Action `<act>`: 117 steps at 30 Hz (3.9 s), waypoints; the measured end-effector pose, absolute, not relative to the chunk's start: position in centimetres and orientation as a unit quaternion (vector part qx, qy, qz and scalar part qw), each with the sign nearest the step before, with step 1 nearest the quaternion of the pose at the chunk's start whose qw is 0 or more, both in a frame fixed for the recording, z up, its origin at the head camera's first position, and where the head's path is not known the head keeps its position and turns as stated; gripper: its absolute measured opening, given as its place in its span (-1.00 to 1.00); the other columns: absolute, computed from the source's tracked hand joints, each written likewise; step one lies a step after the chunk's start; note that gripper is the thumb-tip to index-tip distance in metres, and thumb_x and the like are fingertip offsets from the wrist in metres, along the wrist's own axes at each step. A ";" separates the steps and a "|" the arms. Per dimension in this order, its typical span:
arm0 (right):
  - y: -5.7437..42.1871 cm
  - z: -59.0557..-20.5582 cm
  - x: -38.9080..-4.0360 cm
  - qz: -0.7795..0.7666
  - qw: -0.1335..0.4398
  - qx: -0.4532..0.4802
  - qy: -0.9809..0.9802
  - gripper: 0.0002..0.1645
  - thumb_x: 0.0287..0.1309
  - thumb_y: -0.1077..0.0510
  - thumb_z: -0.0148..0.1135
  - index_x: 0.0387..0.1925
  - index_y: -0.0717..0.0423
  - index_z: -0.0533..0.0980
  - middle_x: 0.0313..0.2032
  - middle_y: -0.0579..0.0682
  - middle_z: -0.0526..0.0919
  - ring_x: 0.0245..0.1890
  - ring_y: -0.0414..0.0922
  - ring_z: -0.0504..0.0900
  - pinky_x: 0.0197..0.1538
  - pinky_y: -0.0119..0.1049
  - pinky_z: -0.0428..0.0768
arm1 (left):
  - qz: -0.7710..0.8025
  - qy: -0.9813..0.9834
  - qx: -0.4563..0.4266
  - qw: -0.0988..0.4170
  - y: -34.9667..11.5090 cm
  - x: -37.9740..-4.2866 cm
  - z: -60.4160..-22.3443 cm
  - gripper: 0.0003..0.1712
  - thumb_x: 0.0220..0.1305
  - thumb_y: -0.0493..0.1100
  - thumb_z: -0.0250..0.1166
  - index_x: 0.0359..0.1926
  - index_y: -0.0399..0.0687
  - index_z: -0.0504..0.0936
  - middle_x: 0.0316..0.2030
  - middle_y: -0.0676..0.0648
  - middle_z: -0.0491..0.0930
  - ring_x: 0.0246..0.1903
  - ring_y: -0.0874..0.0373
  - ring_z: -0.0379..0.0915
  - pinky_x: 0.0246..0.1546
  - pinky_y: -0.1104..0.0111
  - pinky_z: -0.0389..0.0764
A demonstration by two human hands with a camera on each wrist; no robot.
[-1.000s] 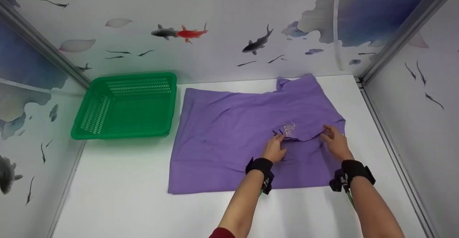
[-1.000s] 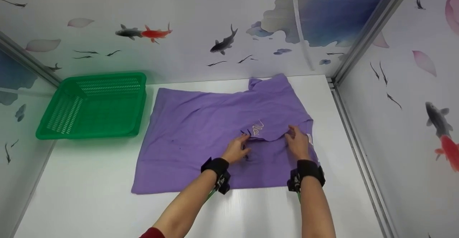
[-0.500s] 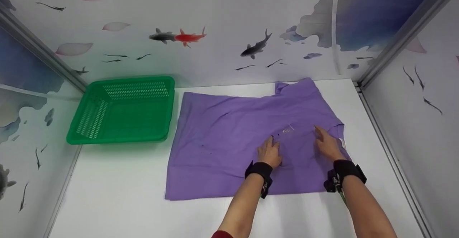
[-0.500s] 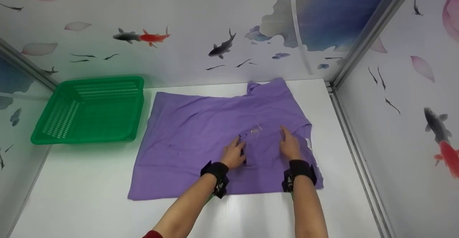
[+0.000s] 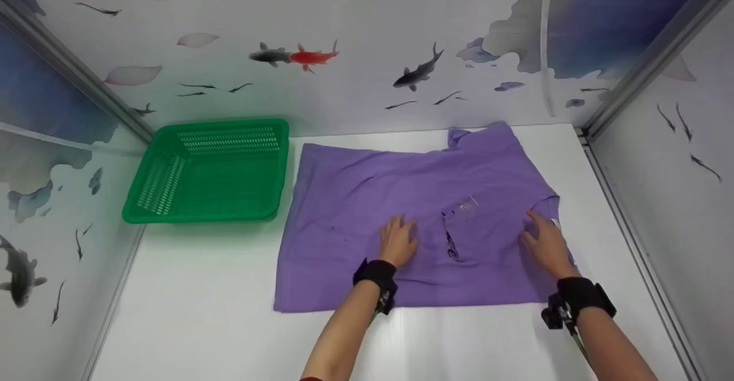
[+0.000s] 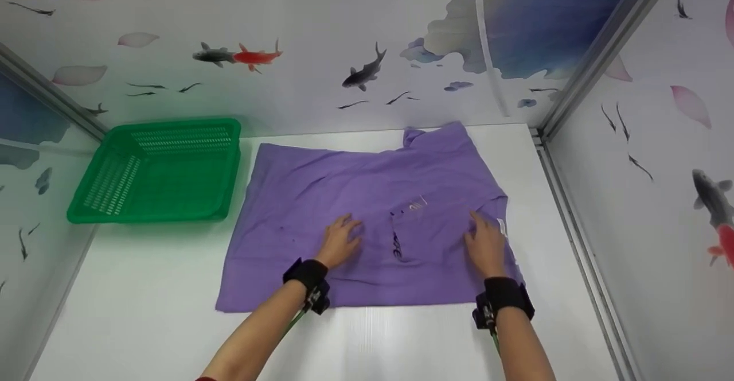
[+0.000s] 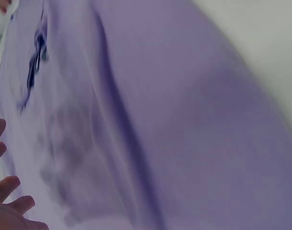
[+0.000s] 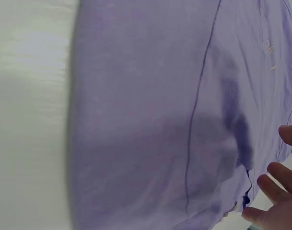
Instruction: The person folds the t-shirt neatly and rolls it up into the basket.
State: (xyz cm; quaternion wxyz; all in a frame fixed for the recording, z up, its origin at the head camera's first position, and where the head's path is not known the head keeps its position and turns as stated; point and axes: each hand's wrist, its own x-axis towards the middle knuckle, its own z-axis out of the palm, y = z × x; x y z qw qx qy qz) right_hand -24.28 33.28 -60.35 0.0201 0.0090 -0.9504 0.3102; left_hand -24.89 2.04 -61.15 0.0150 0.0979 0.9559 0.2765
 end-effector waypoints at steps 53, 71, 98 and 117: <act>38.8 -64.1 -11.3 0.271 0.078 -0.146 -0.948 -0.77 0.12 0.31 0.10 -0.20 0.40 0.44 -0.18 0.43 0.35 -0.13 0.35 0.29 -0.17 0.24 0.16 | 0.350 0.918 -0.168 -0.084 -21.1 -10.3 -65.0 -0.79 -0.02 -0.30 0.34 -0.33 -0.36 0.59 -0.49 -0.10 0.50 -0.46 0.06 0.46 -0.39 0.25 0.47; 34.8 -59.3 -19.2 0.322 0.133 -0.073 -0.935 -0.73 0.11 0.30 0.12 -0.14 0.37 0.43 -0.18 0.37 0.38 -0.16 0.25 0.31 -0.18 0.20 0.16 | 0.339 0.931 0.024 -0.131 -18.6 -20.0 -59.3 -0.79 0.05 -0.31 0.30 -0.25 -0.31 0.58 -0.37 -0.18 0.49 -0.33 -0.05 0.45 -0.25 0.19 0.46; 34.9 -57.8 -34.3 0.306 0.050 -0.044 -0.950 -0.55 0.21 0.22 0.02 0.01 0.55 0.33 -0.13 0.51 0.40 -0.15 0.34 0.41 -0.12 0.12 0.36 | 0.211 0.977 -0.018 -0.017 -15.0 -38.3 -56.6 -0.67 0.19 -0.27 0.16 -0.02 -0.32 0.52 -0.08 -0.30 0.48 -0.07 -0.16 0.41 -0.07 0.13 0.45; 35.9 -60.0 -40.3 0.349 -0.110 -0.089 -0.926 -0.28 0.32 0.04 -0.26 0.23 0.58 -0.09 0.18 0.57 0.02 0.20 0.42 -0.02 0.22 0.16 0.01 | 0.168 0.981 -0.010 0.095 -15.6 -43.9 -60.0 -0.50 0.28 -0.40 -0.05 0.25 -0.23 0.25 0.26 -0.25 0.17 0.26 -0.17 0.01 0.08 -0.16 0.19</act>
